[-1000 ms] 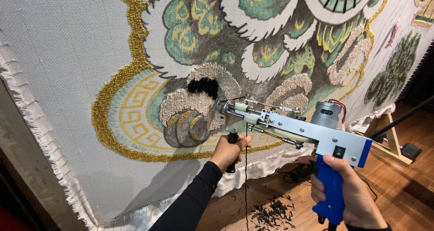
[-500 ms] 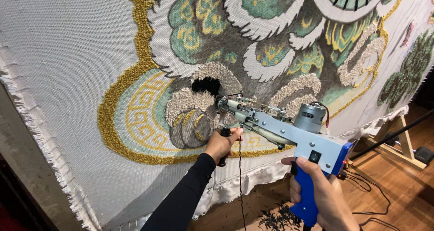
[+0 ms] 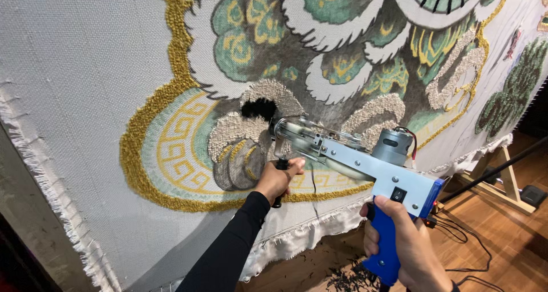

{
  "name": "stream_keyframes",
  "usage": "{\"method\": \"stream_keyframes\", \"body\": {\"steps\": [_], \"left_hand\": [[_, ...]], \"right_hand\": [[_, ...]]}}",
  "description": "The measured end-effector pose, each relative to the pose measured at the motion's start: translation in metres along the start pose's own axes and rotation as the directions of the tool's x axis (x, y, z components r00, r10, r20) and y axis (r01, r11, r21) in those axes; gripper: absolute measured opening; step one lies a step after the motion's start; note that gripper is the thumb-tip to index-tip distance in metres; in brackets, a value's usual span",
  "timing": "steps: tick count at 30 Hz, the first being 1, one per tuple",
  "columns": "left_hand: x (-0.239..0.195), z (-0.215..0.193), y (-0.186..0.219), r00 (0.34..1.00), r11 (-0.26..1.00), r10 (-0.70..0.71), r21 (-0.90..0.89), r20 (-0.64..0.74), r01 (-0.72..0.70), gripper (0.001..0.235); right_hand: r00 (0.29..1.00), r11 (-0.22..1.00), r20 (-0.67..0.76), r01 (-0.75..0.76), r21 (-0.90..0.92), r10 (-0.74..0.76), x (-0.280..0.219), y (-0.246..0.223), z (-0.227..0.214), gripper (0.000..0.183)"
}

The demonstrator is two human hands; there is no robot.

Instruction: The person uses a handheld tufting gun to apply yarn into a stretched canvas, following a pre-drawn design of a stylized creature. The person guides the tool with both hands to create textured patterns in the fabric.

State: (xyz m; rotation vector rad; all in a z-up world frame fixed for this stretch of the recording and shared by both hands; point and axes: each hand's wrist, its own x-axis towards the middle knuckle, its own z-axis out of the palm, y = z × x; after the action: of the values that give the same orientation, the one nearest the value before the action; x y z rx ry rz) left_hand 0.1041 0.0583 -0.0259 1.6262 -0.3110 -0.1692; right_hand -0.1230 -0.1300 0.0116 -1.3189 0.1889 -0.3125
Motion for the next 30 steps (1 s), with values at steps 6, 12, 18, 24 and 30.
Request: {"method": "stream_keyframes", "body": {"steps": [6, 12, 18, 24, 30], "left_hand": [[-0.003, -0.001, 0.007, 0.998, 0.997, 0.057, -0.045, 0.025, -0.055, 0.047], [-0.001, -0.004, 0.008, 1.0, 1.0, 0.013, -0.014, 0.012, -0.013, 0.044], [0.006, -0.005, 0.01, 0.997, 0.997, 0.074, -0.013, 0.018, -0.073, 0.041], [0.005, -0.005, 0.015, 1.0, 0.999, 0.022, -0.028, 0.003, -0.022, 0.04], [0.004, -0.008, 0.018, 0.999, 0.999, 0.037, 0.001, 0.016, -0.037, 0.039]], "right_hand": [[1.0, 1.0, -0.001, 0.003, -0.001, -0.003, -0.005, -0.006, 0.009, 0.046], [0.999, 0.999, -0.018, -0.028, 0.02, 0.029, -0.002, -0.004, 0.008, 0.043], [0.999, 0.998, -0.014, -0.034, 0.047, 0.035, -0.002, -0.008, 0.011, 0.044], [0.999, 1.0, -0.031, -0.021, 0.01, 0.021, -0.006, -0.016, 0.016, 0.049], [1.0, 0.998, -0.016, -0.023, 0.053, 0.024, -0.001, -0.011, 0.014, 0.045]]}}
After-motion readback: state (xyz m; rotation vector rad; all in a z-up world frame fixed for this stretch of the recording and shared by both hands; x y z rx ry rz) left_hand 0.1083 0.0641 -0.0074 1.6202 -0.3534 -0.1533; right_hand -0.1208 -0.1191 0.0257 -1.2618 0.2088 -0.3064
